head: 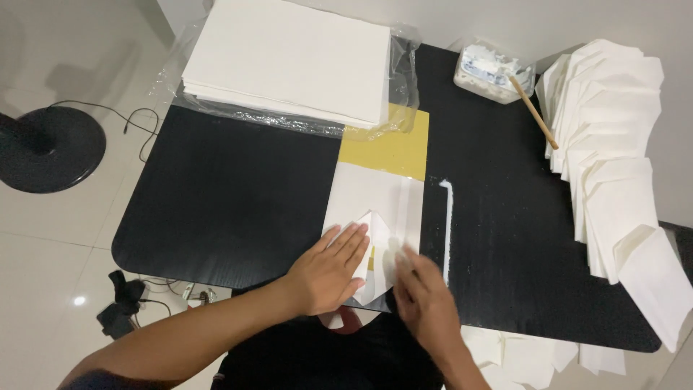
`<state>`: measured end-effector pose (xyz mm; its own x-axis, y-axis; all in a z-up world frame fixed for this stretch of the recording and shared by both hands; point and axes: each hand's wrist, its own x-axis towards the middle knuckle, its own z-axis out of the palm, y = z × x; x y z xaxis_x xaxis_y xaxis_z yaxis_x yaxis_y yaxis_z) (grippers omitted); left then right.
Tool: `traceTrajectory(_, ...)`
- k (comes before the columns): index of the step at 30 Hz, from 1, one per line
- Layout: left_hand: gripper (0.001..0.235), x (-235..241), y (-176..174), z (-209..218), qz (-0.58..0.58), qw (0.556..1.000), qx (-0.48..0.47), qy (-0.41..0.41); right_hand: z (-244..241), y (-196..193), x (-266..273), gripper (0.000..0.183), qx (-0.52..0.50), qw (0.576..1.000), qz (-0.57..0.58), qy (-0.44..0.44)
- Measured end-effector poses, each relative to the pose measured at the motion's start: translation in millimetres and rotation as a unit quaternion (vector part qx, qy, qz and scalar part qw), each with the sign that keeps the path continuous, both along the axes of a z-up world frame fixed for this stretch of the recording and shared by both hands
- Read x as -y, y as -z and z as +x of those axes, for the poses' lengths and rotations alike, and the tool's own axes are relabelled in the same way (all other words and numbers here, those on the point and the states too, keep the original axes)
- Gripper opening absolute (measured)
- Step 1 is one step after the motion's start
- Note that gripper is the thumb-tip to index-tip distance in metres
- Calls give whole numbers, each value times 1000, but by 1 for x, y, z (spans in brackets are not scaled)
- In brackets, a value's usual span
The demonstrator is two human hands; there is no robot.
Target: The person applies glue to a white sheet of paper using a brush, then folds the paper over a yellow rectangular block to adhere it. They smooth the paper with their hands and continue applying glue to the edges before folding and pressing the paper around the block.
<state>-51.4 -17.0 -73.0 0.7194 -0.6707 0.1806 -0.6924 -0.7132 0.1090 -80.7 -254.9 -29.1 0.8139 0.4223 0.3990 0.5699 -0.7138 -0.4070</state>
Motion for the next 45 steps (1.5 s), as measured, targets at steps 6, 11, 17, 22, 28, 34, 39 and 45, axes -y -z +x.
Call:
traceTrajectory(6, 97, -6, -16, -3, -48, 998, -33, 24, -19, 4, -19, 47, -9, 999, 15, 39)
traceTrajectory(11, 106, -9, -25, 5, -35, 995, -86, 38, -23, 5, -18, 67, -59, 998, 7, 30)
traceTrajectory(17, 105, -9, -70, 24, 19, 964, -259, 51, -21, -8, -23, 74, -83, 995, -36, 31)
traceTrajectory(22, 54, 1, -47, 40, -128, 967, -219, -28, -5, -2, -21, 48, -3, 999, -41, 17)
traceTrajectory(28, 73, 7, -48, 66, -199, 908, -338, -146, 38, -16, -18, 33, -247, 947, 50, 198)
traceTrajectory(34, 57, 7, 6, 102, -229, 891, -362, -150, 74, -27, -14, 41, -335, 933, -36, 129)
traceTrajectory(39, 28, -3, -49, 77, -247, 875, -382, -165, 74, -48, -24, 27, -368, 921, 10, 129)
traceTrajectory(45, 33, -5, -70, 70, -213, 873, -393, -194, 74, -41, -19, 25, -370, 919, 43, 130)
